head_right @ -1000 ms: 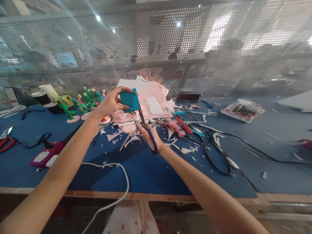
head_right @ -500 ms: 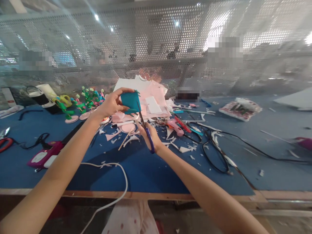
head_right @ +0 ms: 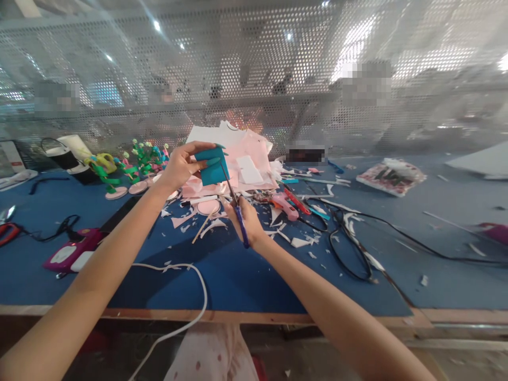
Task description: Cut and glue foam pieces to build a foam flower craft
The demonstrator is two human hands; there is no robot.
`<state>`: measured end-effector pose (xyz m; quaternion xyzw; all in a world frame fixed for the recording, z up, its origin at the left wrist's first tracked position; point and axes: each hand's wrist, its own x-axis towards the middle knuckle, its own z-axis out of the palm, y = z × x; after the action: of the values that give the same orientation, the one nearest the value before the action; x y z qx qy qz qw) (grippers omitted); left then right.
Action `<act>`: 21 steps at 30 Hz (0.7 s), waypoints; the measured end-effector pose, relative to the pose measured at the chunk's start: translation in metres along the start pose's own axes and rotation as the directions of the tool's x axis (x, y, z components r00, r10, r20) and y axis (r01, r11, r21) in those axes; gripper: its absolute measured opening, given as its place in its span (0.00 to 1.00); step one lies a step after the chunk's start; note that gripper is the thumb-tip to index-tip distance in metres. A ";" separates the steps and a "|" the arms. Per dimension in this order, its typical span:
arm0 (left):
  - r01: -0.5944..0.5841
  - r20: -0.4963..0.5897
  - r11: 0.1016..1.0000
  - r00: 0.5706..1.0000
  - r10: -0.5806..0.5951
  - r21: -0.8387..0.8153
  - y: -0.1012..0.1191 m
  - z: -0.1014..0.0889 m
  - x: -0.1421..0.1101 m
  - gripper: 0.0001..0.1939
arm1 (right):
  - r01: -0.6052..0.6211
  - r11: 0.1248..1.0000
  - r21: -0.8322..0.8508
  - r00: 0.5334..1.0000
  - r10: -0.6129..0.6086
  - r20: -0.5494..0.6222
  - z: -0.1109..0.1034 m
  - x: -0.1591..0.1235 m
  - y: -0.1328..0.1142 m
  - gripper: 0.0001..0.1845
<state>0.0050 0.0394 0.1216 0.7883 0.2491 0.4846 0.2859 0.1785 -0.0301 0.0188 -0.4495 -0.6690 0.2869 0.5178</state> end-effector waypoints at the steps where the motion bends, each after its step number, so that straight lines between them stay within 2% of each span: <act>1: 0.007 -0.004 1.000 1.000 -0.007 0.001 0.000 0.000 0.000 0.17 | 0.015 0.999 -0.049 1.000 -0.016 -0.011 -0.001 0.000 -0.001 0.22; 3: 0.011 -0.007 1.000 1.000 -0.011 0.004 0.000 0.001 0.000 0.17 | 0.034 0.992 -0.122 0.999 -0.038 -0.028 -0.002 0.000 -0.002 0.23; 6: -0.002 0.005 1.000 1.000 0.002 0.010 0.002 0.001 0.000 0.16 | 0.031 0.991 -0.130 0.999 -0.034 -0.021 -0.001 0.000 -0.002 0.22; 10: -0.015 0.025 1.000 1.000 0.014 0.002 0.002 0.000 -0.001 0.18 | -0.010 0.997 -0.075 1.000 0.009 -0.014 0.000 0.000 -0.001 0.22; 16: -0.006 0.009 0.999 1.000 0.007 -0.039 -0.004 -0.001 -0.003 0.26 | -0.054 0.999 -0.001 0.998 0.054 0.023 0.001 -0.001 -0.003 0.23; 21: 0.024 -0.025 0.999 0.999 -0.025 -0.031 -0.005 0.001 -0.001 0.20 | -0.047 0.999 0.016 0.998 0.046 0.039 0.001 -0.001 -0.003 0.23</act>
<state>0.0045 0.0424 0.1171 0.7744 0.2547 0.4950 0.3007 0.1768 -0.0328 0.0209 -0.4548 -0.6658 0.3131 0.5018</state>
